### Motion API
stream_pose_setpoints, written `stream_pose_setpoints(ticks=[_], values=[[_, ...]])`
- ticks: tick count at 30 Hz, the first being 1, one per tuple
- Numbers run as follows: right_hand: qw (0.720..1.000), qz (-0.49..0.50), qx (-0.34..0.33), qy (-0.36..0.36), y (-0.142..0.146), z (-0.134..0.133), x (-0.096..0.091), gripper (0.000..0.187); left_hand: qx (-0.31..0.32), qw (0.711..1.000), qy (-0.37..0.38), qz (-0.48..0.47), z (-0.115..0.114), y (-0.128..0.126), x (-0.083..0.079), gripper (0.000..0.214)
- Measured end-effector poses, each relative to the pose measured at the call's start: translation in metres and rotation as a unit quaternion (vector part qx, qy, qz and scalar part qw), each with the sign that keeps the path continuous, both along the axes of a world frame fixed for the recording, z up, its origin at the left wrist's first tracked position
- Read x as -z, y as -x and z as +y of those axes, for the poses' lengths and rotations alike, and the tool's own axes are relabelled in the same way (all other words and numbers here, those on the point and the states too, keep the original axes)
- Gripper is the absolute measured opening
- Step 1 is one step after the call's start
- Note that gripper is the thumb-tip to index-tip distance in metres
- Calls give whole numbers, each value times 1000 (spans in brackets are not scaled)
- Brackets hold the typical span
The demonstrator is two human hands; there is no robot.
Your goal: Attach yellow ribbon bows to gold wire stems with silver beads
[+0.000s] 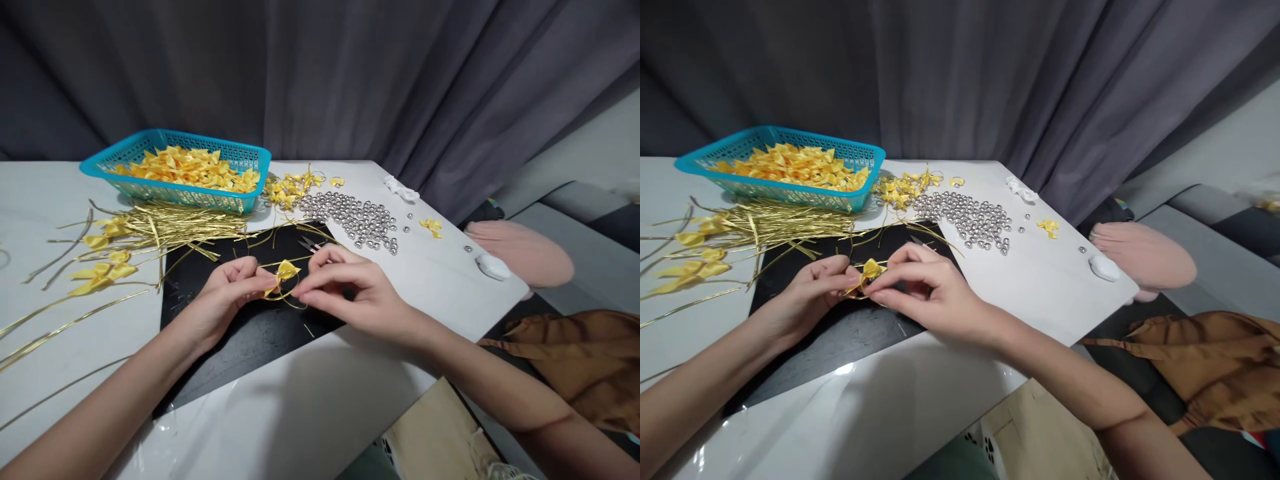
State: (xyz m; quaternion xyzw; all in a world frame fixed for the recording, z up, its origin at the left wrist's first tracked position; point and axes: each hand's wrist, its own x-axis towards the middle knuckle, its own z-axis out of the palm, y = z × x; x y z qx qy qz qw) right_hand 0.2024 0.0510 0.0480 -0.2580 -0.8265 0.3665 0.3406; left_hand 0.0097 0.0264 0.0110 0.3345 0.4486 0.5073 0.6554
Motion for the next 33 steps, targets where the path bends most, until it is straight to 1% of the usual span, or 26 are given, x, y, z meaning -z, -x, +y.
stream_pose_setpoints(ticks=[2, 7, 9, 11, 12, 13, 15, 17, 21, 28, 33], values=[[997, 10, 29, -66, 6, 3, 6, 11, 6, 1000, 1, 7, 0, 0, 1, 45], [983, 3, 88, -160, 11, 1, 20, 14, 3, 1000, 13, 8, 0, 1, -1, 47], [981, 8, 113, -158, 11, -3, 22, 14, 2, 1000, 25, -1, 0, 1, -2, 48], [979, 18, 152, -138, 13, -7, 22, 14, 4, 999, 41, -16, 1, 1, -4, 48], [975, 17, 172, -139, 13, -9, 22, 12, 4, 998, 50, -23, 1, 1, -5, 48], [970, 13, 190, -154, 14, -11, 22, 10, 5, 998, 60, -29, 2, 1, -6, 47], [956, -1, 206, -206, 15, -13, 21, 10, 1, 996, 84, -36, 3, 2, -7, 45], [951, -14, 189, -244, 15, -13, 21, 13, -1, 994, 103, -37, 3, 4, -7, 43], [960, -29, 137, -243, 15, -10, 22, 16, 12, 993, 116, -30, 3, 4, -7, 41], [962, -27, 127, -239, 15, -8, 23, 13, 28, 993, 109, -25, 3, 3, -8, 45], [965, -31, 123, -230, 15, -9, 22, 13, 24, 993, 113, -33, 3, 3, -8, 42]])
